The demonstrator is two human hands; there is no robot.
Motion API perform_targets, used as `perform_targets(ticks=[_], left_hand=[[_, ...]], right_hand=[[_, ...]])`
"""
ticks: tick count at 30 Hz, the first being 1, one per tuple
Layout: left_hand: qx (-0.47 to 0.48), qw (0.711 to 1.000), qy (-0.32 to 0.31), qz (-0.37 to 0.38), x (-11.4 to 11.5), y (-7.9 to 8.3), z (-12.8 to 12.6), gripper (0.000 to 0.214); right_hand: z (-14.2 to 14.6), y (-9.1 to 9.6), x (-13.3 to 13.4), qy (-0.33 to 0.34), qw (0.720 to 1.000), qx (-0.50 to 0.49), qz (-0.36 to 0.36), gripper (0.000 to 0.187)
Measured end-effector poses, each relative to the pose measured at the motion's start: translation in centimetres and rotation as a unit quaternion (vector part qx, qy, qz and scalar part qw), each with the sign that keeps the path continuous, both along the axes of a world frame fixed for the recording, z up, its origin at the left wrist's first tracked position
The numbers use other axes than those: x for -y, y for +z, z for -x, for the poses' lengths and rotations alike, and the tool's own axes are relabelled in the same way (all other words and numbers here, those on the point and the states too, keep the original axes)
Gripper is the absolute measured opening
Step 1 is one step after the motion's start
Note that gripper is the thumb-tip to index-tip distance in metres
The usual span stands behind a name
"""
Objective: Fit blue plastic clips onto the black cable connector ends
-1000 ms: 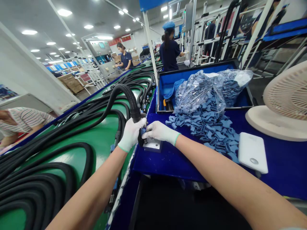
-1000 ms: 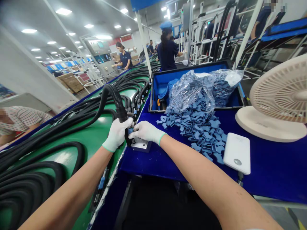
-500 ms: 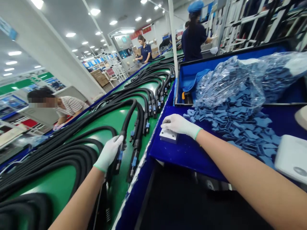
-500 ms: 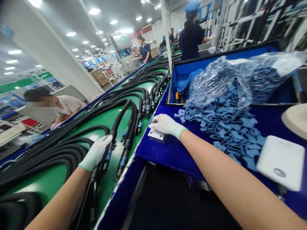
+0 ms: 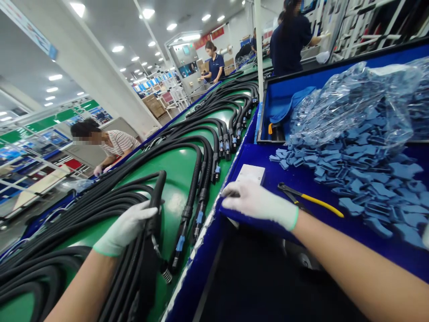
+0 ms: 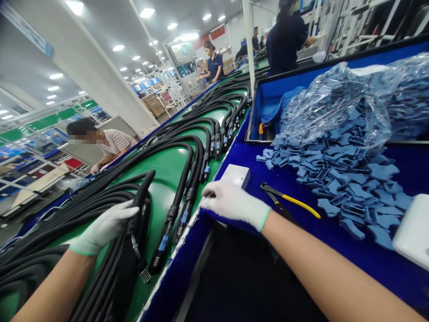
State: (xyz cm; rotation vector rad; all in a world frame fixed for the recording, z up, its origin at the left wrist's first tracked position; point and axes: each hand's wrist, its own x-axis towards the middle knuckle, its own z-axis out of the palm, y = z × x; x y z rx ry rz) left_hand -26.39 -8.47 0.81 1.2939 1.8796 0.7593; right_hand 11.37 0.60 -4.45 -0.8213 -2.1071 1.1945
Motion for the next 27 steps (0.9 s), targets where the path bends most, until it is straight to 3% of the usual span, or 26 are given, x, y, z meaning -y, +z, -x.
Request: perform_targets(ticks=[3, 5, 7, 9, 11, 12, 14, 15, 17, 18, 20, 22, 24, 26, 27], left_hand=[[0.097, 0.990, -0.017, -0.100, -1.0, 1.9, -2.9, 0.048], [0.043, 0.980, -0.037, -0.190, -1.6, 2.1, -5.1, 0.044], [-0.034, 0.971, -0.071, -0.226, -2.0, 1.8, -7.3, 0.036], [-0.114, 0.972, -0.097, -0.181, -2.3, 1.2, -9.3, 0.030], [-0.197, 0.965, -0.077, -0.156, -2.2, 0.1, -11.3, 0.031], [-0.220, 0.956, -0.074, -0.179, -2.0, -0.5, -12.3, 0.030], [-0.214, 0.931, -0.138, -0.261, -1.2, -1.9, -14.5, 0.036], [-0.188, 0.915, -0.209, -0.288, -0.7, -2.6, -15.6, 0.038], [-0.137, 0.883, -0.340, -0.292, 0.1, -3.9, -17.5, 0.034], [-0.117, 0.877, -0.372, -0.281, 0.3, -4.4, -18.4, 0.033], [-0.077, 0.898, -0.349, -0.258, 0.4, -5.1, -19.8, 0.031], [-0.047, 0.938, -0.270, -0.213, 0.0, -5.3, -21.0, 0.027], [-0.033, 0.966, -0.206, -0.153, -0.6, -4.8, -22.1, 0.023], [-0.022, 0.977, -0.187, -0.100, -1.4, -3.9, -23.1, 0.024], [-0.011, 0.979, -0.184, -0.082, -1.7, -3.3, -23.6, 0.027]], right_hand=[[2.1, -0.6, 4.5, 0.103, 0.985, -0.072, 0.118, 0.061], [2.9, -1.5, 6.5, 0.143, 0.962, -0.116, 0.199, 0.075], [2.8, -2.6, 7.6, 0.122, 0.947, -0.150, 0.256, 0.071], [1.5, -3.4, 8.0, 0.072, 0.944, -0.164, 0.278, 0.057], [-0.9, -3.5, 8.1, 0.038, 0.946, -0.154, 0.283, 0.043], [-2.3, -3.2, 8.2, 0.034, 0.949, -0.139, 0.283, 0.040], [-5.0, -2.1, 8.4, 0.033, 0.958, -0.092, 0.271, 0.036], [-6.3, -1.3, 8.6, 0.038, 0.962, -0.062, 0.263, 0.034], [-8.5, 0.3, 8.9, 0.060, 0.967, 0.001, 0.248, 0.033], [-9.5, 1.0, 9.0, 0.064, 0.969, 0.027, 0.237, 0.031], [-11.2, 1.4, 8.6, 0.003, 0.980, 0.086, 0.177, 0.024], [-12.3, 0.7, 7.8, -0.158, 0.967, 0.191, 0.059, 0.026], [-12.8, -0.9, 6.8, -0.291, 0.895, 0.333, -0.062, 0.029], [-12.7, -2.7, 6.0, -0.314, 0.837, 0.432, -0.120, 0.021], [-12.6, -3.4, 5.7, -0.307, 0.832, 0.444, -0.130, 0.016]])
